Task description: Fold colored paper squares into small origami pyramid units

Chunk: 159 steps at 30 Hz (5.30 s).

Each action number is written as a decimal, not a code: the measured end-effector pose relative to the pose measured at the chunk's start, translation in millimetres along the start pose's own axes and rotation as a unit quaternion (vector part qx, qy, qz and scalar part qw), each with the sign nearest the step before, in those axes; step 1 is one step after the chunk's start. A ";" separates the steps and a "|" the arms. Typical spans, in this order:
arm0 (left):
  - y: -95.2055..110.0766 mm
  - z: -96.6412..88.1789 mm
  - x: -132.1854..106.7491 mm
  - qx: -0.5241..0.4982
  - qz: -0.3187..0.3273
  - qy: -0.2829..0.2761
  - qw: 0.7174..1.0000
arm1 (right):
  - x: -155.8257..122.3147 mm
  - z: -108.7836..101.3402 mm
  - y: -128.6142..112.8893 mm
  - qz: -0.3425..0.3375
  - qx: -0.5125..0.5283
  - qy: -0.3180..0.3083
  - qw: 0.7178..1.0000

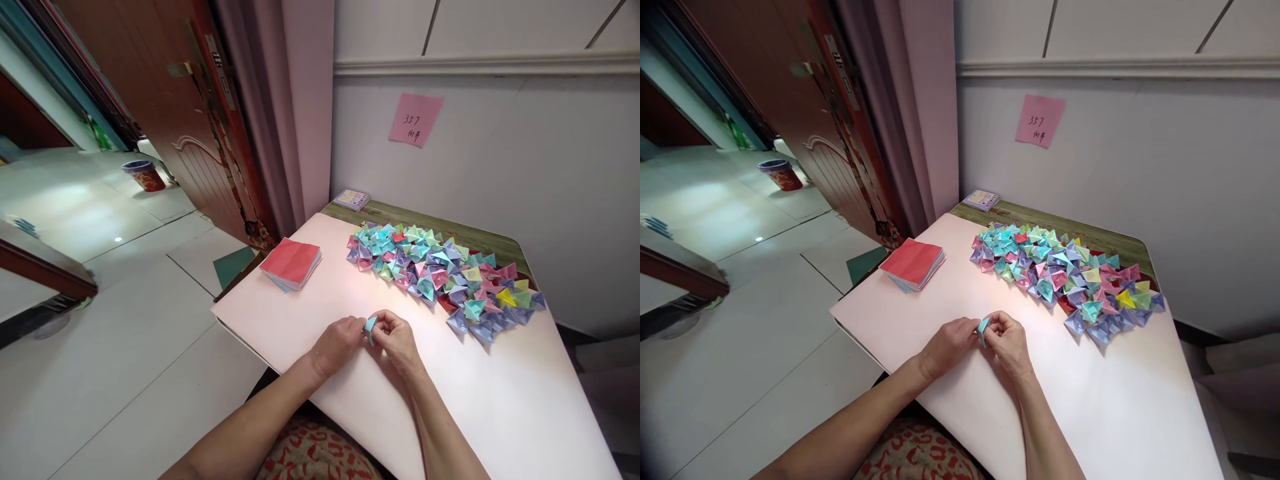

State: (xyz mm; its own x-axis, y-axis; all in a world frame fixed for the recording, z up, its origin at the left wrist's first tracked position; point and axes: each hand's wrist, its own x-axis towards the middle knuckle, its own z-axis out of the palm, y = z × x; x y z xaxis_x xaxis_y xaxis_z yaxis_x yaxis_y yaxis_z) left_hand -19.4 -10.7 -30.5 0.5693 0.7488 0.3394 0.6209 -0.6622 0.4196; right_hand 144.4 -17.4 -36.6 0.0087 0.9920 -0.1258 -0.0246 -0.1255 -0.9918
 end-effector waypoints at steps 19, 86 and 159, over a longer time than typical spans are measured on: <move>8.9 -14.2 8.1 -0.554 -0.300 0.016 0.776 | -3.1 -8.1 -7.9 -0.031 0.081 -0.063 0.994; 18.4 -24.8 7.8 -0.628 -0.327 0.008 0.706 | -7.1 -1.7 -3.4 -0.078 0.057 -0.025 0.995; -20.4 5.7 27.7 -0.161 -0.142 0.102 0.971 | 10.6 -6.6 18.0 -0.278 -0.393 0.103 0.870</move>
State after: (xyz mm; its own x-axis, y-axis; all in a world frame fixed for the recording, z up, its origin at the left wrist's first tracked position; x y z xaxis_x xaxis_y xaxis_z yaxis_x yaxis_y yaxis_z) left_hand -13.3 23.4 -34.5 0.2613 0.9114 0.3180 0.5176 -0.4103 0.7508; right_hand 150.7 -9.2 -55.9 -0.0181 0.8888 0.4580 0.7310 0.3243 -0.6004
